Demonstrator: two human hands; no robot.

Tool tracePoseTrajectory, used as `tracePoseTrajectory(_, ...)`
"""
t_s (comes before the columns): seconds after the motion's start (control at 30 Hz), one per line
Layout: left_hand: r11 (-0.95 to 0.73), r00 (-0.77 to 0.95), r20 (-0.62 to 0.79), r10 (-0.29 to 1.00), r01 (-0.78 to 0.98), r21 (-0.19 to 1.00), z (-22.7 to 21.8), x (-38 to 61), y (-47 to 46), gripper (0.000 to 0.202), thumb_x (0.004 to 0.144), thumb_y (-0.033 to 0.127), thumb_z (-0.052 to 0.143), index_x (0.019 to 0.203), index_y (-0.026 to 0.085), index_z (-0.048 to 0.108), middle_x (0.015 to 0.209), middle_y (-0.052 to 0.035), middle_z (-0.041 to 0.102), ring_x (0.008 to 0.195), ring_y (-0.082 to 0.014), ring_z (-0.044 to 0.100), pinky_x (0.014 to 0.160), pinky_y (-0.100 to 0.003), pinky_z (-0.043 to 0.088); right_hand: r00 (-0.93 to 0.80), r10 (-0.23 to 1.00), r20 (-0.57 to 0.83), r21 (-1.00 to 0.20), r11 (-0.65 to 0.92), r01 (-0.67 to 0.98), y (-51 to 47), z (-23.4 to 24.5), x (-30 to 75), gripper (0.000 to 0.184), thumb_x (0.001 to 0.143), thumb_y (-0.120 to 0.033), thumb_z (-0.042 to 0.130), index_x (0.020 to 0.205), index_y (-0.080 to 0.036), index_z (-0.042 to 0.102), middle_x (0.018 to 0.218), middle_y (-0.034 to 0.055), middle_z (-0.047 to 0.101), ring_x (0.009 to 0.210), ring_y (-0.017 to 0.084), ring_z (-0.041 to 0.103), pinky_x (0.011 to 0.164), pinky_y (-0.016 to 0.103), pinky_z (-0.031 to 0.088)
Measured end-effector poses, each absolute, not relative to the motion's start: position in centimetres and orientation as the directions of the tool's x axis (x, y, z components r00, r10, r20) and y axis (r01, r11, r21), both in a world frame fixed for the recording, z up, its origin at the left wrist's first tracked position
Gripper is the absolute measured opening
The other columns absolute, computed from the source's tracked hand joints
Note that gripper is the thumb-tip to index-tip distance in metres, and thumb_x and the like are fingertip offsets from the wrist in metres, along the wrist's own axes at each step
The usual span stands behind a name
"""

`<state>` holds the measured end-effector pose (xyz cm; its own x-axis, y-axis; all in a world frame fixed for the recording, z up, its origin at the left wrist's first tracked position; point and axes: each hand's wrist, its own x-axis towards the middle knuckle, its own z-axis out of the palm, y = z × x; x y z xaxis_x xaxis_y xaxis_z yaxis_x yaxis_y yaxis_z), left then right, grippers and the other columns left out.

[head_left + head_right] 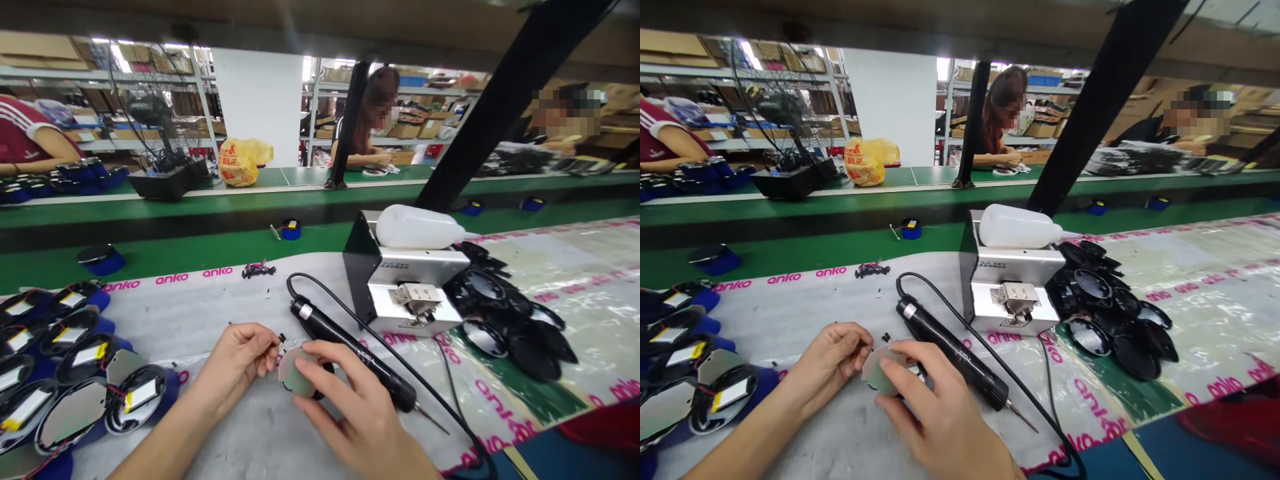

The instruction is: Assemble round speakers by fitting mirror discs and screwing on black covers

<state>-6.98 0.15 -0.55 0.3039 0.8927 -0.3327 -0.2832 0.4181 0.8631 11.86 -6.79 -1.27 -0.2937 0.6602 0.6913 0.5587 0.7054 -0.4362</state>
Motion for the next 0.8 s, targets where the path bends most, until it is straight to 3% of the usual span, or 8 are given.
tracePoseTrajectory(0.23, 0.456, 0.297, -0.371, 0.880, -0.308, 0.835, -0.79, -6.39, -0.74, 0.061, 0.044, 0.067, 0.089, 0.052, 0.013, 0.061, 0.037, 0.0042, 0.051, 0.031, -0.0035, 0.038, 0.033, -0.015, 0.023, -0.375, 0.621, 0.688, -0.331, 0.729, 0.598, -6.80, -0.99, 11.16, 0.027, 0.096, -0.013, 0.057, 0.123, -0.013, 0.061, 0.118, 0.0159, 0.064, 0.109, 0.022, 0.064, 0.090, 0.036, 0.060)
tracePoseTrajectory(0.6, 0.388, 0.300, -0.314, 0.901, -0.232, 0.892, -0.68, -6.53, -0.78, 0.059, 0.049, 0.067, 0.087, 0.050, 0.014, 0.060, 0.037, 0.0025, 0.054, 0.032, -0.0042, 0.037, 0.034, -0.016, 0.023, -0.383, 0.642, 0.664, -0.360, 0.724, 0.588, -7.02, -1.17, 11.34, 0.035, 0.095, -0.011, 0.058, 0.130, -0.015, 0.057, 0.120, 0.0154, 0.063, 0.111, 0.022, 0.064, 0.091, 0.037, 0.060)
tracePoseTrajectory(0.8, 0.352, 0.295, -0.294, 0.909, -0.167, 0.921, -0.93, -6.79, -0.68, 0.053, 0.057, 0.060, 0.086, 0.047, 0.016, 0.057, 0.038, 0.0023, 0.055, 0.032, -0.0052, 0.040, 0.034, -0.017, 0.023, -0.381, 0.658, 0.650, -0.380, 0.715, 0.587, -7.04, -1.23, 11.62, 0.032, 0.094, -0.012, 0.059, 0.126, -0.014, 0.059, 0.121, 0.0159, 0.061, 0.112, 0.022, 0.062, 0.091, 0.035, 0.059)
